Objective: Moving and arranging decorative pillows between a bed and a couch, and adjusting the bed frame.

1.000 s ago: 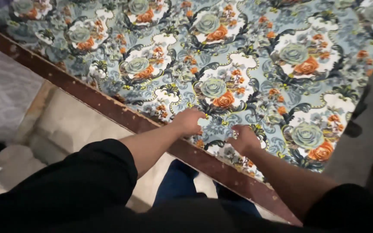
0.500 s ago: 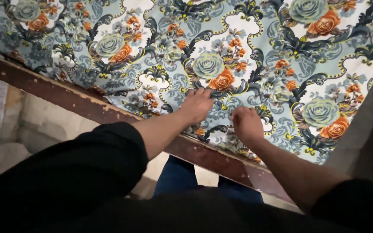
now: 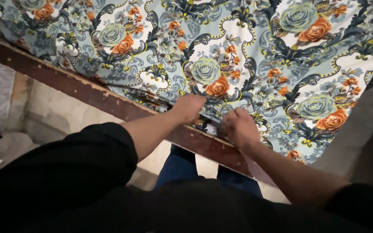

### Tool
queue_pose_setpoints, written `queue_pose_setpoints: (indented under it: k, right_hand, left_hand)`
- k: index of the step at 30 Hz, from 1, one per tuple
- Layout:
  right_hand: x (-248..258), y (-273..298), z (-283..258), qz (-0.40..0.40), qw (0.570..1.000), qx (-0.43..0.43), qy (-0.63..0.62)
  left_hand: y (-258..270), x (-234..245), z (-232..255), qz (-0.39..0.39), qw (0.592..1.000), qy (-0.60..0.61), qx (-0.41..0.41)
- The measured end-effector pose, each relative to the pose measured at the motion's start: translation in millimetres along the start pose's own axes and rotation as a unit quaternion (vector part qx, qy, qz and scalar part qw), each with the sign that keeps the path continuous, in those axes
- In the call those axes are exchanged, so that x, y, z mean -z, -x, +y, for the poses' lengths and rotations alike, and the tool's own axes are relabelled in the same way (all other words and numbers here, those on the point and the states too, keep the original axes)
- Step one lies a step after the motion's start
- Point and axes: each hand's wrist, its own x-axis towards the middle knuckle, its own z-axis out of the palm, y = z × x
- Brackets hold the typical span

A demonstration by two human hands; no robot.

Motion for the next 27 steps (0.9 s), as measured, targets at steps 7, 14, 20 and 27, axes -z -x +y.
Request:
queue_pose_setpoints:
  k: [7,14,20,27]
  right_hand:
    - [10.3,-7.8,-15.7,-0.23,0.961,-0.15,0.025]
    - [-35.2,0.9,42.4,-0.24,0.958,-0.15,-0.037]
    - [-69.8,9.7,75.6,-0.33,0.916,-0.175,-0.147]
    - [-41.9,-1.3,28.1,-0.488,0.734,-0.399,-0.252]
  left_hand:
    - [13.7,37.7,17.7,-0.088,0.991,0.092,0.052]
    - [-19.3,-20.1,1.9,-0.139,0.989,-0.045,0.018]
    - [-7.6,-16.4,-17.6,-0.229,0.971,0.052,0.044]
    - [-10.8,-25.3,-6.6,-0.371,0.916,0.114,0.098]
